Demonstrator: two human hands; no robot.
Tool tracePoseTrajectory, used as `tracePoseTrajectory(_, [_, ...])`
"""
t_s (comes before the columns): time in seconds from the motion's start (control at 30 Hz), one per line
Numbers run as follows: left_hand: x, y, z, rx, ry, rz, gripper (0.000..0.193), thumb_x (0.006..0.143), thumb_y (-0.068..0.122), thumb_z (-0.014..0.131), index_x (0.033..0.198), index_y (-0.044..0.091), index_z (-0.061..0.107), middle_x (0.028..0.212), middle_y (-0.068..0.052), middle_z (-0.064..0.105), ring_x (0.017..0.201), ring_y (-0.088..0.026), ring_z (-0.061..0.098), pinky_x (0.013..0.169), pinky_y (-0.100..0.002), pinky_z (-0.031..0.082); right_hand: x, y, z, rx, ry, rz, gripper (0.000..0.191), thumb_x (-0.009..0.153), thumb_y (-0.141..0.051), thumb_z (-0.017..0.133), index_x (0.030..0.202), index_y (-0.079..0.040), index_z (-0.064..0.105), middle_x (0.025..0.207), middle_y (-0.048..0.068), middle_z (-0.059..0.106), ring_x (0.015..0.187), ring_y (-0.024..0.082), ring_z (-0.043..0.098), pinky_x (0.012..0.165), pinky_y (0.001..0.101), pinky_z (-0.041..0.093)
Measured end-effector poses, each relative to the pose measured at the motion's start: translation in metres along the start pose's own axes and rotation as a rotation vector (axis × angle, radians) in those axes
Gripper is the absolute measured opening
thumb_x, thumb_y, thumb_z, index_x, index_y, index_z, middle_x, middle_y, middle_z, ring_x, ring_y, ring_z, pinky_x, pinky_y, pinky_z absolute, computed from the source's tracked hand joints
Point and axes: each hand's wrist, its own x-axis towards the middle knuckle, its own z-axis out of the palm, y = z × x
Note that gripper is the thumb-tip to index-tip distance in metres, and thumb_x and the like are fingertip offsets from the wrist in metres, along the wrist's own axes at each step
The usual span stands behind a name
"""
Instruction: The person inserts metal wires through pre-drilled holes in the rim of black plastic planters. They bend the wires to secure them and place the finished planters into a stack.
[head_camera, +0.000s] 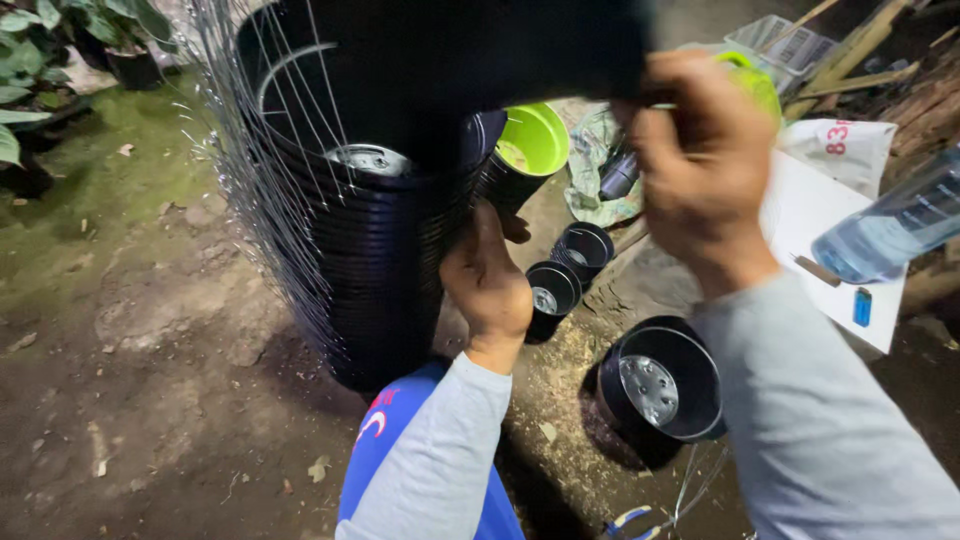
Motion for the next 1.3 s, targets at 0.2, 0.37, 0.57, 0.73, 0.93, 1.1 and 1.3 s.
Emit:
tracePoseTrajectory(0.2, [0.005,-0.001,-0.004,0.028,-0.018,-0.019,0.04,0.109,0.027,0.049,0.087,-0.001,0.066,0.078,-0.004,0.07,0.073,-0.012,0.064,0.069,-0.03,0.051,0.031,-0.012,0.049,-0.358,-0.324,-0.344,0.026,0.102,-0.026,0.078,0.118,-0.008,0.071,0.127,0.011,0.069,0.119,0.029,0.064,0.103,0.041,0.051])
tracePoseTrajectory(0.37, [-0.002,-0.029,-0.012,0.046,-0.028,0.018,0.039,0.112,0.025,0.051,0.085,-0.001,0.063,0.077,-0.004,0.066,0.075,-0.011,0.058,0.069,-0.028,0.047,0.033,-0.027,0.063,-0.43,-0.254,-0.584,0.031,0.098,-0.031,0.069,0.117,-0.006,0.069,0.13,0.015,0.066,0.121,0.037,0.058,0.111,0.0465,0.035])
tracePoseTrajectory(0.57, [-0.012,-0.061,-0.012,-0.264,0.013,-0.13,0.033,0.098,0.027,0.071,0.107,-0.004,0.064,0.107,-0.007,0.067,0.096,-0.016,0.06,0.082,-0.035,0.05,0.018,-0.022,0.124,-0.371,-0.33,-0.398,0.022,0.107,-0.034,0.066,0.095,-0.015,0.069,0.088,0.002,0.068,0.086,0.022,0.066,0.108,0.0428,0.043])
tracePoseTrajectory(0.73, [-0.011,-0.055,-0.034,0.024,-0.168,0.115,0.039,0.099,0.027,0.073,0.12,-0.003,0.061,0.119,-0.01,0.066,0.108,-0.018,0.06,0.095,-0.036,0.049,0.021,-0.02,0.145,-0.417,-0.281,-0.46,0.028,0.108,-0.038,0.06,0.09,-0.016,0.065,0.081,0.002,0.065,0.082,0.024,0.064,0.103,0.0452,0.043])
tracePoseTrajectory(0.93, [-0.011,-0.051,-0.051,0.033,-0.241,0.016,0.028,0.106,0.023,0.07,0.117,-0.001,0.062,0.11,-0.008,0.066,0.098,-0.015,0.061,0.086,-0.032,0.05,0.005,-0.032,0.124,-0.616,-0.2,-0.529,0.044,0.099,-0.051,0.06,0.123,-0.014,0.064,0.121,0.009,0.064,0.119,0.028,0.059,0.112,0.047,0.038])
tracePoseTrajectory(1.1, [-0.004,-0.044,-0.045,-0.047,-0.402,-0.168,0.02,0.112,0.02,0.067,0.114,0.0,0.062,0.102,-0.007,0.067,0.09,-0.013,0.062,0.079,-0.028,0.051,-0.037,-0.039,0.066,-0.763,-0.359,-0.411,0.044,0.106,-0.046,0.061,0.14,-0.017,0.059,0.148,0.012,0.052,0.14,0.031,0.05,0.118,0.0454,0.036])
tracePoseTrajectory(1.3, [-0.004,-0.021,-0.024,-0.051,-0.673,-0.28,0.016,0.119,0.016,0.064,0.111,0.002,0.063,0.092,-0.005,0.067,0.079,-0.01,0.064,0.071,-0.024,0.052,-0.116,-0.075,-0.053,-0.686,-0.478,-0.256,0.04,0.102,-0.017,0.069,0.14,-0.007,0.062,0.137,0.012,0.059,0.125,0.028,0.06,0.102,0.0392,0.049])
